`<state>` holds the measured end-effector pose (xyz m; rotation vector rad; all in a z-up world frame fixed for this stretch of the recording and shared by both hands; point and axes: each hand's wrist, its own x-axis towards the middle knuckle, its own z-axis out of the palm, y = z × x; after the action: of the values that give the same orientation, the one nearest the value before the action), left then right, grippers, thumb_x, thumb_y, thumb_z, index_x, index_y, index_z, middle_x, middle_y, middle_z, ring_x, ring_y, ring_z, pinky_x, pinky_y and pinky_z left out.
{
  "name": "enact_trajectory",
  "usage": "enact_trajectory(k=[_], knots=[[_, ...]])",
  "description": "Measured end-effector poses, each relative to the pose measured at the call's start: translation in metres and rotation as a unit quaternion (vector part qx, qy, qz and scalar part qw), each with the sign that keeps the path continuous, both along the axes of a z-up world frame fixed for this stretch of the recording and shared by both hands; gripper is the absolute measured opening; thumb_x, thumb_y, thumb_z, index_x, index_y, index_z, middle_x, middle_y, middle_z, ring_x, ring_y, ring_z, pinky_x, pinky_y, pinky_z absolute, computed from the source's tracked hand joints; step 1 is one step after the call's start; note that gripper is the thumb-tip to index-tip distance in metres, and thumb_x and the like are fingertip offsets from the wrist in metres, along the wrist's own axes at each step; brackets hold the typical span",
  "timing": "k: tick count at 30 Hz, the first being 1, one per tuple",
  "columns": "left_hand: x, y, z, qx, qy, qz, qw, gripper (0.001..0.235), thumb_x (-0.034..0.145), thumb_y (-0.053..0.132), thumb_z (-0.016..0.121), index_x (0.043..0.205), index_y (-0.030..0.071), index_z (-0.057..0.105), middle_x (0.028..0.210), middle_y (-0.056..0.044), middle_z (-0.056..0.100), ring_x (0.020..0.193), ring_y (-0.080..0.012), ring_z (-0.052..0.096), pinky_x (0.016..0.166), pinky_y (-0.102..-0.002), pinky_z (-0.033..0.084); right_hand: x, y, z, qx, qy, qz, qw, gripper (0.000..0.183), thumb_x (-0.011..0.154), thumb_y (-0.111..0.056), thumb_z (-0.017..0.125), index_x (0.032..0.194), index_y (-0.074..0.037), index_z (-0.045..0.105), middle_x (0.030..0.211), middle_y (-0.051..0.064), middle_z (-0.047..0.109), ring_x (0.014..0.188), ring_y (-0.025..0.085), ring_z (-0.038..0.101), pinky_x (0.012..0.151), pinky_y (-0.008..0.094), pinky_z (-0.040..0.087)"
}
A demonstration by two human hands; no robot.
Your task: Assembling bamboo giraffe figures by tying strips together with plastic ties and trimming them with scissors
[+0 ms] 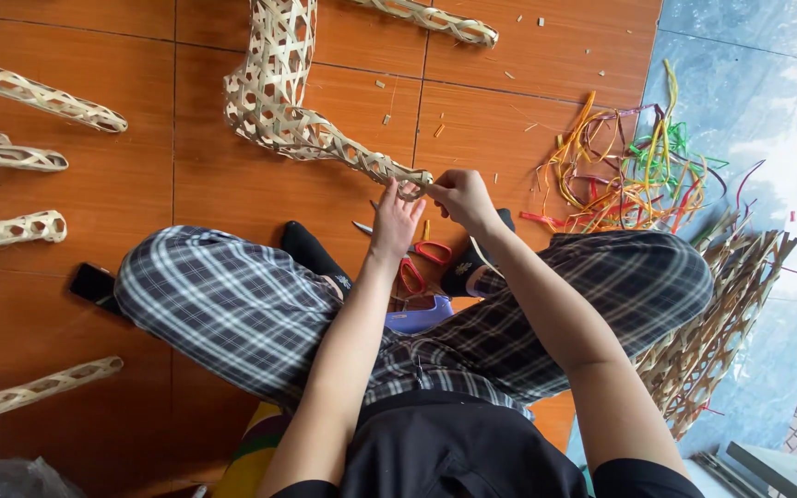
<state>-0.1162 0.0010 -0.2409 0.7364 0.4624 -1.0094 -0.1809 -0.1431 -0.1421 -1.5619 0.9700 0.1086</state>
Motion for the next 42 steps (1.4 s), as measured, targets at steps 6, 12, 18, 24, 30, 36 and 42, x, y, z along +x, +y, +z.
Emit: enact_trajectory(k=[6,12,18,24,30,36,42], knots=[[-0.011,-0.007,-0.069,-0.048,0.002,0.017,0.999,0.060,0.109,0.029,0.075,0.161,0.017,0.046,0.169,-0.017,0.043,0.163,-0.0362,0.032,0.137,-0.061,0.014,0.017,0.005,0.015,0.043,0.026,-0.053,0.997,0.019,0.084,-0.011,0.075,0.073,0.002,0.069,0.049,0.012,0.057,0.038,0.013,0.055,0.034,0.024,0.038],[-0.016,-0.022,-0.050,-0.044,-0.024,0.016,0.999,0.070,0.103,0.009,0.079,0.162,0.030,0.046,0.143,0.001,0.057,0.139,-0.0224,0.059,0.134,-0.064,0.021,0.017,0.006,0.013,0.062,0.044,-0.100,0.992,0.016,0.082,-0.007,0.076,0.074,0.004,0.068,0.053,0.012,0.058,0.040,0.015,0.059,0.032,0.026,0.038],[-0.026,-0.025,-0.097,-0.040,-0.027,0.036,0.998,0.067,0.105,0.002,0.076,0.161,0.024,0.048,0.132,0.003,0.063,0.126,-0.0198,0.068,0.133,-0.064,0.029,0.021,0.009,0.020,0.064,0.041,-0.106,0.991,0.015,0.082,-0.006,0.074,0.074,0.005,0.067,0.053,0.013,0.057,0.039,0.016,0.060,0.031,0.025,0.038],[-0.031,-0.022,-0.111,0.002,-0.025,0.041,0.999,0.051,0.107,0.013,0.076,0.152,0.025,0.055,0.132,0.006,0.063,0.132,-0.0184,0.063,0.134,-0.060,0.024,0.024,0.004,0.015,0.036,0.042,-0.040,0.998,0.019,0.083,-0.009,0.079,0.078,0.007,0.070,0.057,0.016,0.065,0.041,0.017,0.064,0.033,0.026,0.044],[-0.023,-0.013,-0.104,0.001,0.002,0.052,0.999,0.056,0.105,0.010,0.079,0.154,0.023,0.054,0.137,0.004,0.059,0.142,-0.0265,0.057,0.134,-0.063,0.021,-0.001,-0.013,0.020,0.006,0.056,0.071,0.996,0.018,0.096,-0.016,0.069,0.089,0.000,0.073,0.068,0.012,0.073,0.047,0.016,0.065,0.037,0.024,0.048],[-0.027,-0.015,-0.106,-0.002,-0.008,0.052,0.999,0.052,0.106,0.015,0.080,0.151,0.024,0.057,0.138,0.006,0.063,0.139,-0.0220,0.062,0.134,-0.060,0.024,0.009,-0.004,0.007,0.021,0.020,0.059,0.998,0.023,0.100,-0.020,0.071,0.093,0.002,0.070,0.070,0.012,0.070,0.056,0.015,0.066,0.042,0.025,0.052],[-0.017,-0.012,-0.090,0.002,-0.032,0.042,0.999,0.056,0.105,0.018,0.082,0.154,0.026,0.055,0.147,0.004,0.062,0.141,-0.0229,0.061,0.135,-0.056,0.027,0.021,-0.006,-0.016,-0.088,0.098,0.143,0.981,0.020,0.099,-0.026,0.071,0.092,-0.007,0.072,0.066,0.005,0.072,0.052,0.014,0.072,0.048,0.028,0.056]])
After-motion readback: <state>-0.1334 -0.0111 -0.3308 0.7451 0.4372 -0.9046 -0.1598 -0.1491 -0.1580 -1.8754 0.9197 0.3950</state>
